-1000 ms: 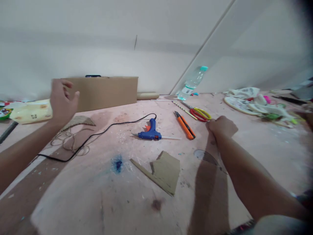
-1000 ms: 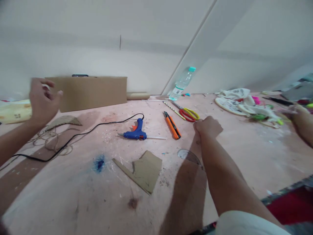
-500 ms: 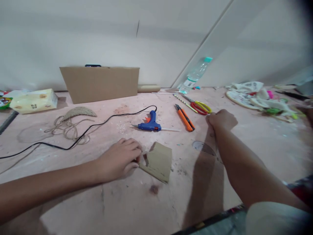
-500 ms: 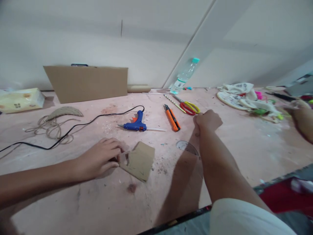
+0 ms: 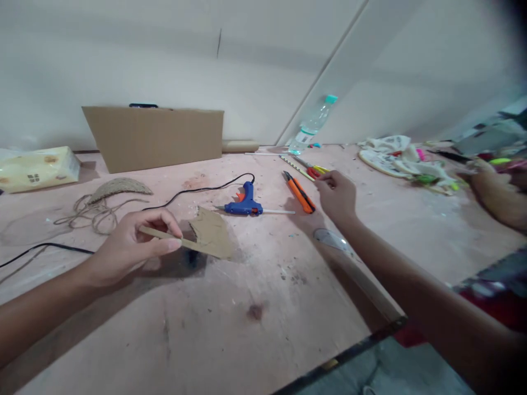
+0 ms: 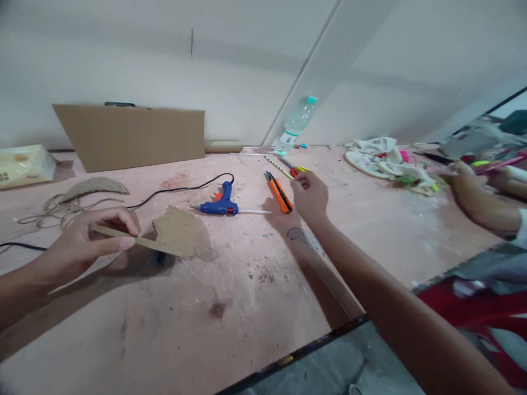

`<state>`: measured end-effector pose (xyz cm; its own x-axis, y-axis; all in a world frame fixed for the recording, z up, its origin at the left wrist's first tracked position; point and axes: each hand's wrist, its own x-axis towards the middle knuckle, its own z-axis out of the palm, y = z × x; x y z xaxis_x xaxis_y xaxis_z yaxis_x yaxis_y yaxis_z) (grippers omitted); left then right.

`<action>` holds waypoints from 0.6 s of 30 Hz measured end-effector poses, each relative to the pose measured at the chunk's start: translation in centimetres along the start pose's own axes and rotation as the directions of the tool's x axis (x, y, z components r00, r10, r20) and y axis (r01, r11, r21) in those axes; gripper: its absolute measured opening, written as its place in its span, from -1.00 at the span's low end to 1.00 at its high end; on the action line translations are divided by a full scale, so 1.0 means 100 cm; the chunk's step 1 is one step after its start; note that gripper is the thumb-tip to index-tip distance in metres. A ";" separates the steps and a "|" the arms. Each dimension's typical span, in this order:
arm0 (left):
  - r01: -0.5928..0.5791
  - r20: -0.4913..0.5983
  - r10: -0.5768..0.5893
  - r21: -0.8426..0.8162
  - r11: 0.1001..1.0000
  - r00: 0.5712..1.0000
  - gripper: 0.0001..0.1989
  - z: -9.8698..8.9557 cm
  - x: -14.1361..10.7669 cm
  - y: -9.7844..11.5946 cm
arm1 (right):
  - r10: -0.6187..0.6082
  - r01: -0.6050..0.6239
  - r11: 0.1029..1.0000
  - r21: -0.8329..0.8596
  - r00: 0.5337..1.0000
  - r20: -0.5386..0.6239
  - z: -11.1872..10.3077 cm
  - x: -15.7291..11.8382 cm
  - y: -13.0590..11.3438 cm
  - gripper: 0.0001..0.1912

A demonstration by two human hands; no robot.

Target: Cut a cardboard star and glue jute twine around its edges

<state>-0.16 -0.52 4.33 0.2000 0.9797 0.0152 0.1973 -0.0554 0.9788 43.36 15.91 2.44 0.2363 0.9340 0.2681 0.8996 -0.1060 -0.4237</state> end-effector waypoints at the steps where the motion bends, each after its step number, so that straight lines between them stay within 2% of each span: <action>1: -0.012 -0.017 0.011 -0.021 1.000 1.000 -0.74 -0.003 0.001 0.002 | -0.086 0.084 0.993 0.078 0.996 0.027 0.002 -0.011 -0.013 -0.61; 3: -0.032 -0.019 0.031 -0.058 0.998 0.999 -0.81 -0.006 0.003 0.008 | -0.308 0.273 0.928 0.252 0.945 0.111 0.004 -0.037 -0.043 -0.65; 4: -0.036 -0.005 0.035 -0.076 0.996 0.999 -0.84 -0.007 0.004 0.012 | -0.433 0.361 0.866 0.347 0.888 0.156 0.004 -0.051 -0.059 -0.66; 6: -0.031 0.044 0.036 -0.111 0.993 0.998 -0.89 -0.006 0.007 0.019 | -0.646 0.472 0.710 0.523 0.733 0.215 0.003 -0.079 -0.090 -0.55; 8: -0.009 0.105 0.024 -0.141 0.990 0.994 -0.92 -0.003 0.012 0.023 | -0.780 0.485 0.575 0.659 0.567 0.264 0.002 -0.102 -0.117 -0.37; 9: 0.002 0.128 0.018 -0.152 0.988 0.992 -0.92 -0.002 0.014 0.024 | -0.818 0.462 0.529 0.712 0.501 0.282 0.002 -0.111 -0.127 -0.31; 10: 0.012 0.144 0.011 -0.160 0.987 0.990 -0.92 0.000 0.016 0.024 | -0.840 0.428 0.500 0.752 0.451 0.302 0.003 -0.118 -0.135 -0.30; 12: 0.025 0.141 -0.002 -0.166 0.986 0.990 -0.90 0.003 0.018 0.020 | -0.857 0.335 0.485 0.808 0.369 0.361 0.005 -0.128 -0.144 -0.49; 14: 0.028 0.107 -0.011 -0.162 0.986 0.994 -0.83 0.007 0.018 0.015 | -0.846 0.227 0.503 0.834 0.326 0.421 0.009 -0.134 -0.146 -0.64; 15: 0.030 0.091 -0.016 -0.156 0.987 0.996 -0.78 0.010 0.016 0.012 | -0.832 0.175 0.516 0.838 0.332 0.443 0.011 -0.137 -0.145 -0.63; 16: 0.032 0.082 -0.020 -0.150 0.988 0.996 -0.72 0.012 0.014 0.009 | -0.812 0.127 0.528 0.839 0.363 0.457 0.013 -0.139 -0.144 -0.61; 18: 0.046 0.093 -0.034 -0.140 0.989 0.995 -0.65 0.019 0.008 0.004 | -0.753 0.049 0.542 0.839 0.471 0.459 0.017 -0.145 -0.140 -0.59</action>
<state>1.88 -0.11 4.35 0.2820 0.9587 -0.0368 0.0701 0.0177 0.9974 26.70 4.46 3.02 -0.7348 0.6766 0.0479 0.1915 0.2747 -0.9423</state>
